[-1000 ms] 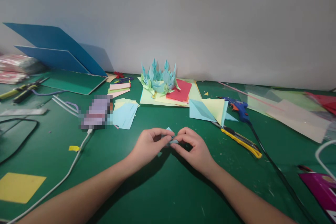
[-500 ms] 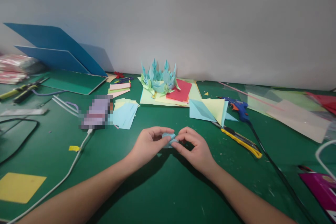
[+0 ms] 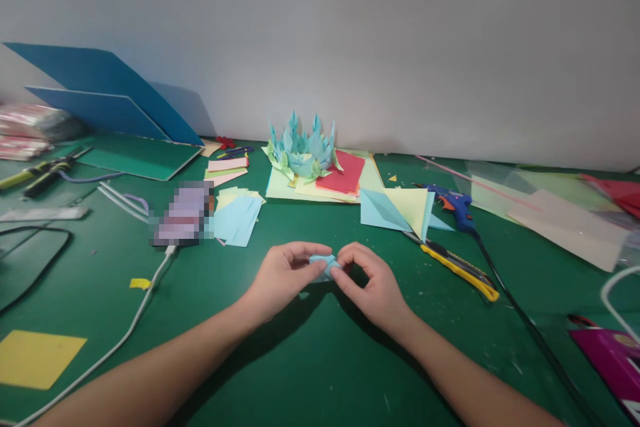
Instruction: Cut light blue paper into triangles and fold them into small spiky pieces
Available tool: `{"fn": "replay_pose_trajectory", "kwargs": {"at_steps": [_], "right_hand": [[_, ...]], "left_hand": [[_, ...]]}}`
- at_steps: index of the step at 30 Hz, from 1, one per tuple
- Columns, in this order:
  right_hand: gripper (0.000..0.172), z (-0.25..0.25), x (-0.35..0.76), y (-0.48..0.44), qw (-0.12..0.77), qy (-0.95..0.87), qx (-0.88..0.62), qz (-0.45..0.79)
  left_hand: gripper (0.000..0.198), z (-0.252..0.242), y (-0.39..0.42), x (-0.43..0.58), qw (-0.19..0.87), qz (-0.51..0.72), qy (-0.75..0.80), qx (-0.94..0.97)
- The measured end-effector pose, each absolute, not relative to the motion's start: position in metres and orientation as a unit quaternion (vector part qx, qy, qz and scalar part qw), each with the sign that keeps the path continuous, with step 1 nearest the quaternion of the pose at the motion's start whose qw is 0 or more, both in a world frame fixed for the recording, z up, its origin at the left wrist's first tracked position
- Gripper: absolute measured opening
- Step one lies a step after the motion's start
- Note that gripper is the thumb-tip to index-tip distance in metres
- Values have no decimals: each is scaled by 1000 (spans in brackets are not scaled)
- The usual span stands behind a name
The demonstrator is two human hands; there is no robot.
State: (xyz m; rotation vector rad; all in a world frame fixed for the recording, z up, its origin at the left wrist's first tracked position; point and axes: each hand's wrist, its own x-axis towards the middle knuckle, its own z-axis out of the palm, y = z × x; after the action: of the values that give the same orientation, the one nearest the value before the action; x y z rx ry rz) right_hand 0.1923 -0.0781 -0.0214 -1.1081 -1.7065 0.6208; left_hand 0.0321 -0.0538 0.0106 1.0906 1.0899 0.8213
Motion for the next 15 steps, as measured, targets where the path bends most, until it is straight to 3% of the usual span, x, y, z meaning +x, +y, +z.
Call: {"fn": "replay_pose_trajectory", "kwargs": {"at_steps": [15], "right_hand": [[13, -23, 193, -79, 490, -664, -449, 344]], "left_hand": [[26, 14, -55, 33, 622, 357, 482, 503]]}}
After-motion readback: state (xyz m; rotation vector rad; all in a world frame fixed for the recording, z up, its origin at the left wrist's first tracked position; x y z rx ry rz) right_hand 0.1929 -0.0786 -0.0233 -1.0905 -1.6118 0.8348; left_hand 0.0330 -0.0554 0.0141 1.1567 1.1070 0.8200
